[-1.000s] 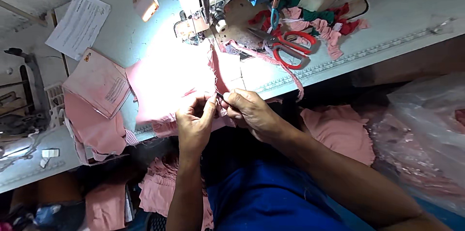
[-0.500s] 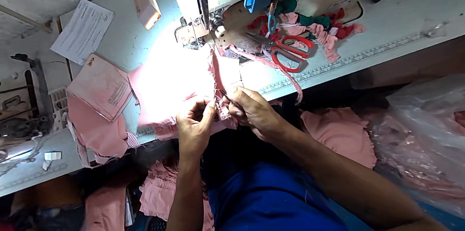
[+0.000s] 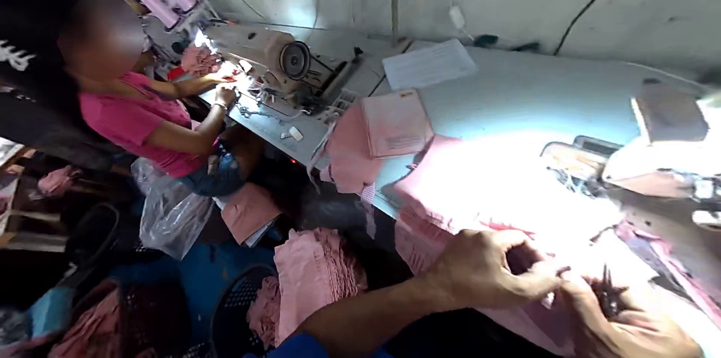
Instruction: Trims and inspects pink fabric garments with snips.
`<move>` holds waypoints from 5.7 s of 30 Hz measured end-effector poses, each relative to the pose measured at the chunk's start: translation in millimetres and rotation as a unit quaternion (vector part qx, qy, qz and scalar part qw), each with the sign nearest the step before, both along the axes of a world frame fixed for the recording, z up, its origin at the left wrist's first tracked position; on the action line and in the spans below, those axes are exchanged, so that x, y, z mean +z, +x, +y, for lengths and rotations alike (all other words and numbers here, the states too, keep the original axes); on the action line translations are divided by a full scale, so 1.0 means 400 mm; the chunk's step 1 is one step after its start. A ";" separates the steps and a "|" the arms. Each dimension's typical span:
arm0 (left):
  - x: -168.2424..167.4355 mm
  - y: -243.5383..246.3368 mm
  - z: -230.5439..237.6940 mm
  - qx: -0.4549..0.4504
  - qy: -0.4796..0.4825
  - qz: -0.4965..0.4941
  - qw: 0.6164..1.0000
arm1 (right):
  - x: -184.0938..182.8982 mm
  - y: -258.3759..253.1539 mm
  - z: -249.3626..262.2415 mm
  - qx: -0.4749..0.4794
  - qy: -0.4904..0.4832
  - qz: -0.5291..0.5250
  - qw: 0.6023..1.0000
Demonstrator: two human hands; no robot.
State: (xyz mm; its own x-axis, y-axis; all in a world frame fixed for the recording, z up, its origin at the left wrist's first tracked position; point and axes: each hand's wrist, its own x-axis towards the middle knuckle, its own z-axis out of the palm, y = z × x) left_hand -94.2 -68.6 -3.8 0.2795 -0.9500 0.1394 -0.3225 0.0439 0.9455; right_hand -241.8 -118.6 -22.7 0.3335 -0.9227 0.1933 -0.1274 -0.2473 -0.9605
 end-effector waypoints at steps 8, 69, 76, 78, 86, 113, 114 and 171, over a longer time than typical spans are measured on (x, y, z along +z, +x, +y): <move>0.021 0.026 -0.022 -0.048 0.015 -0.082 0.995 | 0.000 -0.022 0.002 0.012 -0.069 0.111 0.991; 0.003 -0.027 -0.009 -0.048 0.016 0.090 0.995 | 0.047 -0.053 0.048 0.019 0.318 -0.084 0.944; 0.002 -0.027 -0.010 -0.053 0.016 0.089 0.994 | 0.024 -0.042 0.054 0.001 0.284 -0.108 0.953; 0.001 -0.028 -0.009 -0.051 0.018 0.092 0.994 | 0.027 -0.047 0.053 0.011 0.297 -0.112 0.948; 0.002 -0.025 -0.010 -0.059 0.017 0.074 0.995 | 0.024 -0.042 0.050 0.007 0.288 -0.112 0.951; -0.018 -0.039 -0.013 0.001 -0.015 -0.004 1.000 | 0.002 0.003 0.023 -0.129 0.094 0.071 0.985; -0.015 -0.028 -0.015 -0.013 0.000 -0.010 1.000 | -0.001 -0.001 0.028 -0.119 0.079 0.094 0.985; 0.002 -0.039 -0.025 -0.077 0.035 0.098 0.992 | 0.053 -0.066 0.057 0.008 0.343 -0.139 0.929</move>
